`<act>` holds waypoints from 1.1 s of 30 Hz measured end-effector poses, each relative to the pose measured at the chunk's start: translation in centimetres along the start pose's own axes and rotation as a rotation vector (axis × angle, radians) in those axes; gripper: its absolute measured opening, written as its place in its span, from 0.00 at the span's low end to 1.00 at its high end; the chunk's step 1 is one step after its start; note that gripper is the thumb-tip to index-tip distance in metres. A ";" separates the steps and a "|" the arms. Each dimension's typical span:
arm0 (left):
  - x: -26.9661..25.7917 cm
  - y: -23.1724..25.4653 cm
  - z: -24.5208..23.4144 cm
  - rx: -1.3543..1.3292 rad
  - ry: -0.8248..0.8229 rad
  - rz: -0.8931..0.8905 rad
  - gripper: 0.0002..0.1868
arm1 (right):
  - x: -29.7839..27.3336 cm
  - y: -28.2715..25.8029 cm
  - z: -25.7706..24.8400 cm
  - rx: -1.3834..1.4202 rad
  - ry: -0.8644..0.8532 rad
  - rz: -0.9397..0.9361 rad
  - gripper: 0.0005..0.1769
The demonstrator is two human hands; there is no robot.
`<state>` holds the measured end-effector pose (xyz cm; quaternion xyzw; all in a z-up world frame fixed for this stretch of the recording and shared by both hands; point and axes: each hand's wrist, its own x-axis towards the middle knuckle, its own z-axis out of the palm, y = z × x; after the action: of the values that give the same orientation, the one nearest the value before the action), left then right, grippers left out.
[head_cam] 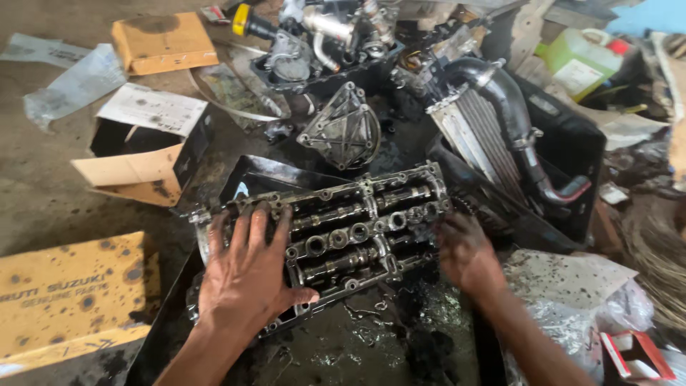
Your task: The person scrubs a greasy engine cylinder head with their bare hands in a black tray filled with dark liquid. They repeatedly rub the camshaft area and lift the part to inspect it while continuing to clean.
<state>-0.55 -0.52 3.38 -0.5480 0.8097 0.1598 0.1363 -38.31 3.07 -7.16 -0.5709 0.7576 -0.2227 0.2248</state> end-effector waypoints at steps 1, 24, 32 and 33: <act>-0.2 0.0 0.0 -0.013 -0.014 -0.007 0.71 | -0.9 -0.8 2.4 0.600 0.004 0.278 0.19; -0.1 -0.2 0.2 -0.027 0.057 0.023 0.71 | -9.9 -6.2 18.0 -0.631 -0.127 -0.530 0.25; -0.7 -0.3 -0.5 -0.017 0.042 0.005 0.68 | -9.5 -1.4 12.9 -0.453 -0.277 -0.430 0.24; -0.6 -0.3 -0.5 -0.002 0.034 -0.003 0.68 | -10.0 -0.2 11.6 -0.362 -0.260 -0.372 0.22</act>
<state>-0.13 -0.36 4.05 -0.5520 0.8109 0.1510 0.1220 -28.79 11.75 -15.46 -0.7545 0.6323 -0.0461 0.1697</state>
